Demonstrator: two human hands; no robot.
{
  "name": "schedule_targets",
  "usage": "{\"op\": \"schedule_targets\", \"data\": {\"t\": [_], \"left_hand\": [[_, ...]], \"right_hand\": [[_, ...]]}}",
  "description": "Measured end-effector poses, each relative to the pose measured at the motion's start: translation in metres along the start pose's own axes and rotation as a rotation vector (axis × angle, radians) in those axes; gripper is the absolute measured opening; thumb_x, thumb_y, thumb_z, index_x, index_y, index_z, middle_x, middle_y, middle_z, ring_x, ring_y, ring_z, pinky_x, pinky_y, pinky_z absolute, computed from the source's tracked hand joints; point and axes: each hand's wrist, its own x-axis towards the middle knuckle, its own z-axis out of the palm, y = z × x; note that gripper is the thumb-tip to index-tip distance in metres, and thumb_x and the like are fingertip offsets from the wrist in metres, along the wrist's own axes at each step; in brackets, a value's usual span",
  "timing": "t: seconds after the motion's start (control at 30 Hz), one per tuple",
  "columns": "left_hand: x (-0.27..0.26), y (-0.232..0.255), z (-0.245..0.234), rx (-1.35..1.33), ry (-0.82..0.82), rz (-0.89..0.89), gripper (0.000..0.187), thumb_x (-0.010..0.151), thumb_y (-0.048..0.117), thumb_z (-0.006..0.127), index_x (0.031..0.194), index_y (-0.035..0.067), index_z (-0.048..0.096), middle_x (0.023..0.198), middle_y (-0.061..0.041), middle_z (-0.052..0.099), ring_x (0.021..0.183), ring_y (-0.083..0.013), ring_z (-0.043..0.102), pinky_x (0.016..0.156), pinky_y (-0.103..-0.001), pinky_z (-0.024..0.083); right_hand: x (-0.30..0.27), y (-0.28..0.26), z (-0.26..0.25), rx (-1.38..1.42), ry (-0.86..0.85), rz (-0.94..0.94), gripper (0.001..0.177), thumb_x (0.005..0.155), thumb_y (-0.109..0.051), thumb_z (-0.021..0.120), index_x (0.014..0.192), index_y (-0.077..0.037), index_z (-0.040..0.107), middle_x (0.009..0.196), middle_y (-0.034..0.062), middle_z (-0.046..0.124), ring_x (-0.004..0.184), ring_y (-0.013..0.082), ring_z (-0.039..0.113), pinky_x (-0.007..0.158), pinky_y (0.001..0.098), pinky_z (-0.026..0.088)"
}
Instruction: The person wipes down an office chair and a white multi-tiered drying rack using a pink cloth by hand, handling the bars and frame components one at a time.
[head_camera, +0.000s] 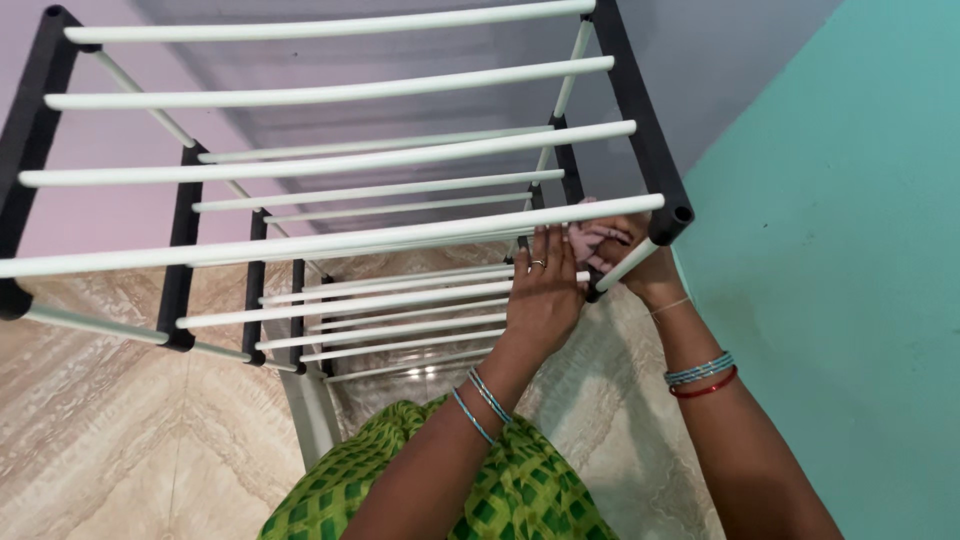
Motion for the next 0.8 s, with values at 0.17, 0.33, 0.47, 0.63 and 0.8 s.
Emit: {"op": "schedule_targets", "data": {"t": [0.17,0.33,0.47,0.63,0.8], "left_hand": [[-0.004,-0.002,0.002,0.006,0.003,-0.001,0.062,0.095,0.034,0.057,0.143,-0.005,0.053,0.156,-0.026,0.043,0.146,-0.0403,0.039,0.106,-0.067,0.036],[-0.008,-0.001,-0.001,-0.007,0.039,0.020,0.059,0.097,0.032,0.059,0.142,-0.006,0.055,0.153,-0.027,0.049,0.142,-0.0397,0.047,0.103,-0.069,0.039],[-0.008,-0.001,-0.003,-0.002,0.086,0.038,0.058,0.094,0.031,0.061,0.139,-0.006,0.056,0.153,-0.029,0.050,0.141,-0.0402,0.048,0.102,-0.069,0.040],[-0.008,-0.001,-0.004,-0.002,0.065,0.042,0.058,0.093,0.030,0.064,0.138,-0.007,0.058,0.150,-0.029,0.050,0.140,-0.0407,0.049,0.102,-0.069,0.040],[-0.008,-0.001,0.000,-0.044,0.058,0.032,0.054,0.089,0.032,0.067,0.127,-0.006,0.062,0.152,-0.028,0.047,0.142,-0.0413,0.045,0.102,-0.069,0.039]], "right_hand": [[0.047,0.008,0.001,-0.203,0.046,-0.033,0.020,0.090,0.004,0.066,0.108,0.000,0.072,0.098,0.0099,0.075,0.079,0.0174,0.071,0.067,0.0303,0.061],[0.117,0.006,0.006,-0.418,0.061,-0.060,0.020,0.092,0.002,0.068,0.110,-0.002,0.075,0.102,0.0113,0.077,0.084,0.0194,0.075,0.072,0.0307,0.063],[0.162,0.023,0.002,-0.565,0.077,-0.082,0.020,0.094,0.000,0.069,0.111,-0.003,0.077,0.105,0.0123,0.078,0.089,0.0210,0.077,0.077,0.0310,0.064],[0.172,0.032,0.001,-0.605,0.107,-0.201,0.014,0.094,-0.002,0.072,0.107,-0.001,0.077,0.104,0.0140,0.077,0.088,0.0235,0.077,0.075,0.0314,0.064],[0.125,-0.014,0.005,-0.069,-0.068,0.149,0.010,0.099,-0.002,0.072,0.105,0.002,0.078,0.089,0.0167,0.074,0.067,0.0210,0.058,0.055,0.0318,0.044]]}}
